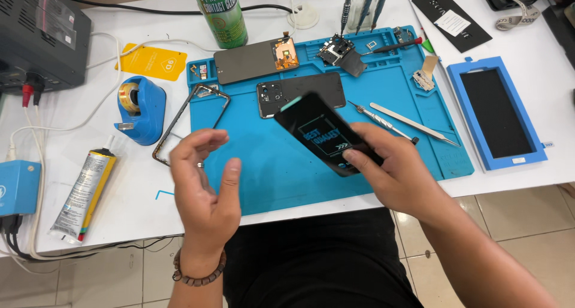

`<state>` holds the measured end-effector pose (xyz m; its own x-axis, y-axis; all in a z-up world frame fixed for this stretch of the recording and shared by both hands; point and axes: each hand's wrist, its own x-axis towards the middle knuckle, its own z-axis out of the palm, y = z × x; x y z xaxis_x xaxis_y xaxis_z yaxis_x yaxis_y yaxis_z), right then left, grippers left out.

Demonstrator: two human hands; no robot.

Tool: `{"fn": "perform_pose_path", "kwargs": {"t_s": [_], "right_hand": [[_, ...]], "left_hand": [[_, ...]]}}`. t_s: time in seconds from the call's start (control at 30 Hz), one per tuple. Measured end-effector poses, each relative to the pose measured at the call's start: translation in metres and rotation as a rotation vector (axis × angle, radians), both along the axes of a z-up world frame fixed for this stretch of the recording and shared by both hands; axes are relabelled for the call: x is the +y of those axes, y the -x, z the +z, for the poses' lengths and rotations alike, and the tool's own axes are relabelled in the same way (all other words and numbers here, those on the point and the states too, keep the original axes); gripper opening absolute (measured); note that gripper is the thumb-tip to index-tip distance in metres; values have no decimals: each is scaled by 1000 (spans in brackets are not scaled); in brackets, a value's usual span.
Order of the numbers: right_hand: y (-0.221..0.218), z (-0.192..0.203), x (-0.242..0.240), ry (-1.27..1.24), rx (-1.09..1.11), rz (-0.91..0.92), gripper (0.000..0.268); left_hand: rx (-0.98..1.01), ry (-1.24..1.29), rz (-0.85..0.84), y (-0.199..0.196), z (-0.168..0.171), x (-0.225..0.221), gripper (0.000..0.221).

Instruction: The person assembles a smartphone by aligning and pressing the screen assembly onto the chassis, then detaches and reattaches the battery connector ribbon cable. They repeatedly check the fit of the screen and handle the internal components on a blue work mat.

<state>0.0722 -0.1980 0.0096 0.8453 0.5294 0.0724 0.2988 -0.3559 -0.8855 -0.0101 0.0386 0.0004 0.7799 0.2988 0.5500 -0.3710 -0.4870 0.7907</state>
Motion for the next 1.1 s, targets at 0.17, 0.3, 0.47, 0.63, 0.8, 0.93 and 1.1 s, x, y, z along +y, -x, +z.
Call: {"fn": "perform_pose_path", "kwargs": {"t_s": [0.17, 0.3, 0.47, 0.63, 0.8, 0.93, 1.1], "right_hand": [[-7, 1, 6, 236, -488, 201, 32], [-11, -6, 15, 337, -754, 259, 38], [-4, -2, 23, 223, -858, 210, 32], [-5, -16, 22, 210, -942, 204, 30], [-12, -24, 19, 350, -992, 216, 40], [-12, -23, 21, 331, -996, 220, 37], [-7, -15, 21, 242, -1004, 211, 30]], "left_hand": [[25, -308, -110, -5, 4, 6, 44], [35, -442, -152, -7, 4, 3, 45], [141, 31, -139, 0, -3, -7, 61], [248, -205, -148, -1, -4, 1, 68], [151, -474, -114, -7, -12, 8, 57], [114, -523, -101, -9, -17, 5, 41], [127, -148, -126, 0, -6, -1, 53]]}}
